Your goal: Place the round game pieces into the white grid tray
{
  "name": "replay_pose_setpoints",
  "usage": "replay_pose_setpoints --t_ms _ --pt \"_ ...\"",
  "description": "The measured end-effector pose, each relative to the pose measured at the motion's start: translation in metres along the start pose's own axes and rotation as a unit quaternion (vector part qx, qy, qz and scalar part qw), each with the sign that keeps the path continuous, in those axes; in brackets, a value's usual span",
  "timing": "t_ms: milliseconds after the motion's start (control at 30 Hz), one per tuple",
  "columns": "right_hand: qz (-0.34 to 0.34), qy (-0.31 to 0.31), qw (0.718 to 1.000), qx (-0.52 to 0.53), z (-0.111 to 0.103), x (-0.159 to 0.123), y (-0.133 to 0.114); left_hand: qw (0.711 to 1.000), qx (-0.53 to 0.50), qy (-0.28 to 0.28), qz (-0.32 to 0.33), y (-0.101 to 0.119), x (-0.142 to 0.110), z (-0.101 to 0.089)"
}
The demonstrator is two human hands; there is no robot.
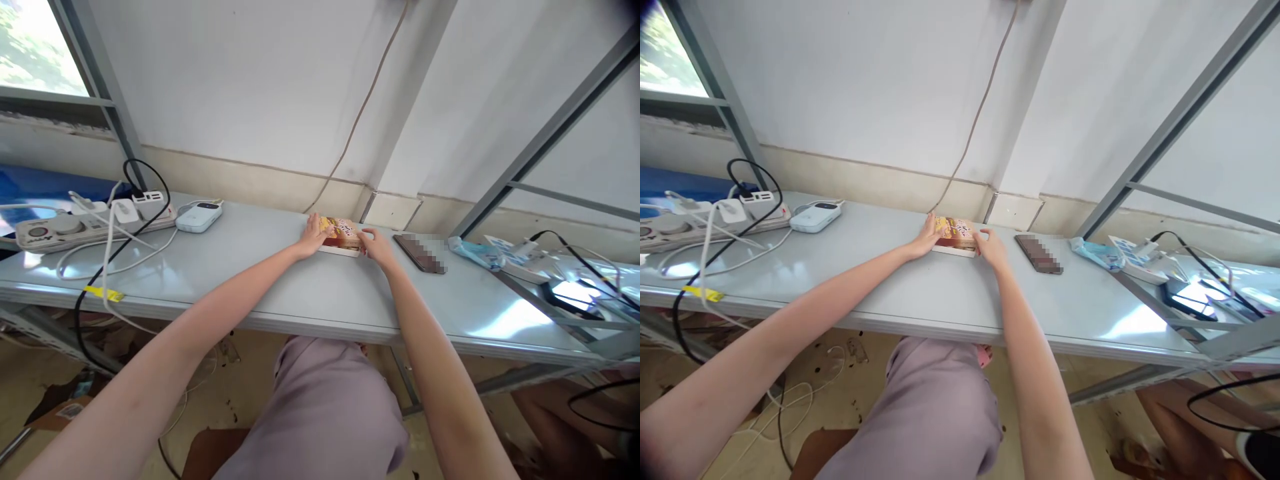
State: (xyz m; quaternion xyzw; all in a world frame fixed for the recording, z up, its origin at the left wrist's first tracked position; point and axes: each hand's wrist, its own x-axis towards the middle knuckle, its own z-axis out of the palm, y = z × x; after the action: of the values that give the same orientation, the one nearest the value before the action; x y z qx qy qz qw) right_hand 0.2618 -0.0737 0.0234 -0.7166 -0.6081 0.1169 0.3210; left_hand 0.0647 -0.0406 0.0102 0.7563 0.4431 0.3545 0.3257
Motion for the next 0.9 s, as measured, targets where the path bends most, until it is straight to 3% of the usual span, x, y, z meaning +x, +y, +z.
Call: replay_pose_setpoints --t_ms 233,467,900 --pt "0.009 -0.021 0.999 0.027 -0.007 -0.006 -0.007 0.999 0.044 -0.005 -0.025 -0.002 0.001 -0.006" --pt "0.061 -0.203 0.976 0.044 -0.014 -0.007 -0.006 0.977 0.193 -0.092 -0.002 -0.003 -0.002 -0.007" --pt "0.009 -0.199 0.979 0.049 -0.008 -0.004 0.003 0.983 0.173 -0.064 0.002 -0.003 -0.004 -0.007"
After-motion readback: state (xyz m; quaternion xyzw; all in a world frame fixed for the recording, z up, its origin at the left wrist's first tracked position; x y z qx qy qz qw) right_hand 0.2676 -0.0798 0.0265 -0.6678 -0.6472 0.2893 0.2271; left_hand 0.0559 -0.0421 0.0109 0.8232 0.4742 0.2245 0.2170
